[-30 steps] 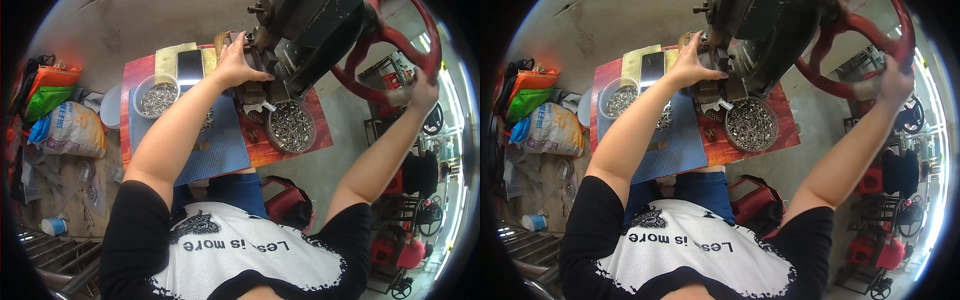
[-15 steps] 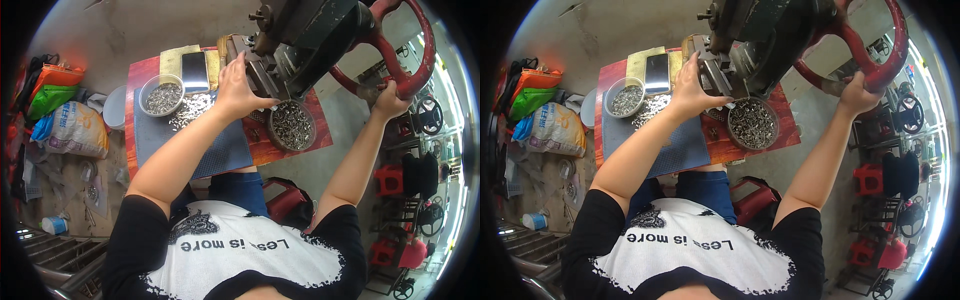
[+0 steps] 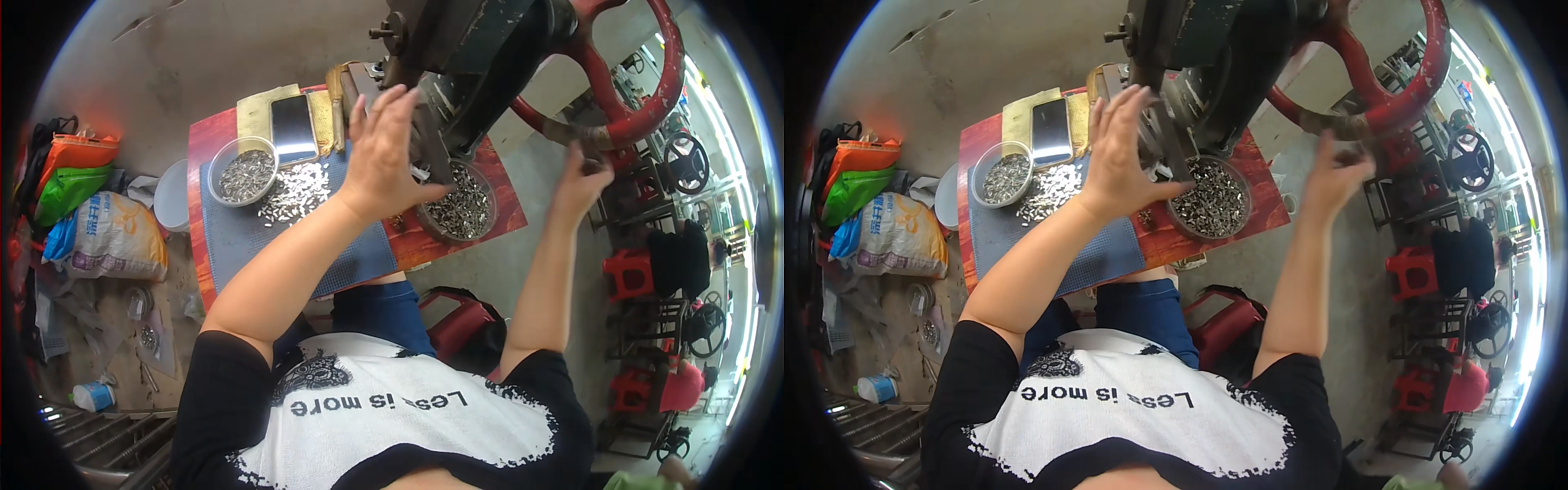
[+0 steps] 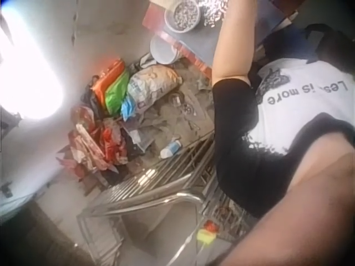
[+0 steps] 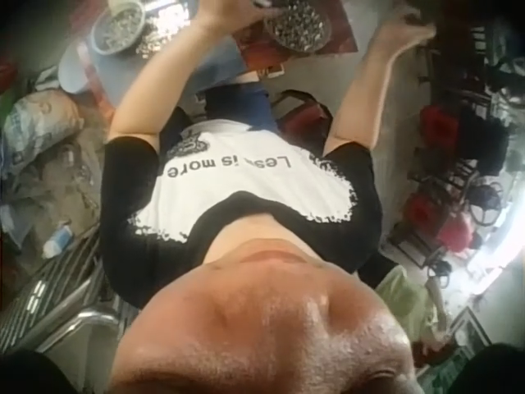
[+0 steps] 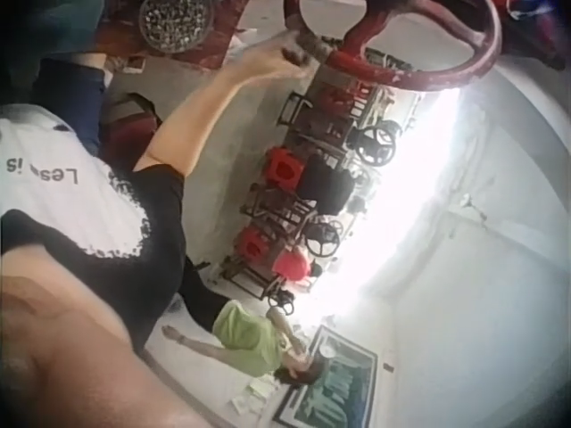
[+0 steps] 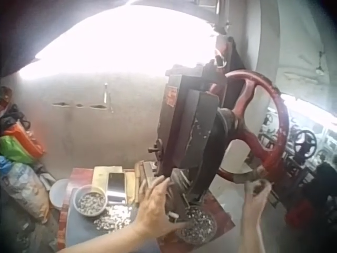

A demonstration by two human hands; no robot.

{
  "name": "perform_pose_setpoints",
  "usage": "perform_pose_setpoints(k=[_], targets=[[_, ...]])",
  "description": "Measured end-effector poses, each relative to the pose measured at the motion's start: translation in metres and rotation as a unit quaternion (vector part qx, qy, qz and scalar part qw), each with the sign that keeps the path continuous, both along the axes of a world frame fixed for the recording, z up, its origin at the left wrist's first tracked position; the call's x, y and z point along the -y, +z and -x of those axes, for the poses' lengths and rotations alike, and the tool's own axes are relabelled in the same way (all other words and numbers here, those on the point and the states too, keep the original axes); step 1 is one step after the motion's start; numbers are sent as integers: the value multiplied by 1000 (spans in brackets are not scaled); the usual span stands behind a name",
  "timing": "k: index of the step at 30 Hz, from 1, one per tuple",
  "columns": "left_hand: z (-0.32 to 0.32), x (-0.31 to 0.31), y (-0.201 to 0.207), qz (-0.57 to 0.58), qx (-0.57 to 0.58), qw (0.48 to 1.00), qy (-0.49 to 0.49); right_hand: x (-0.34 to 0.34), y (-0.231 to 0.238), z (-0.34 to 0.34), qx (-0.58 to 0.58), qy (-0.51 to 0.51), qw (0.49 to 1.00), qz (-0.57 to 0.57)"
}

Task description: Assembling small decorative metal components onto a strip and securing them using a manual press.

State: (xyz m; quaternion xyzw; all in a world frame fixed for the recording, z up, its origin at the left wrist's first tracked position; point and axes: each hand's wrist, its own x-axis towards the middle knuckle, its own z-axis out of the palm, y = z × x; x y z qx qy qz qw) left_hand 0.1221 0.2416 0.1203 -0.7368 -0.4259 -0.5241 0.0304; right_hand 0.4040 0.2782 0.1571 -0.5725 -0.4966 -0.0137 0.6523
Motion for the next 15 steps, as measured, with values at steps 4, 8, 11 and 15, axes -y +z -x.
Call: perform_pose_setpoints(k=[4,8,11,15], targets=[[-34,10,7,11,-44,993,-112,48,-27,49,2,277,920,276],[-46,14,7,38,-113,987,-112,47,-46,54,-125,352,878,301],[-36,23,8,62,-113,989,-75,47,-37,48,81,233,905,347],[1,47,13,137,-89,986,36,39,-43,38,204,157,887,383]])
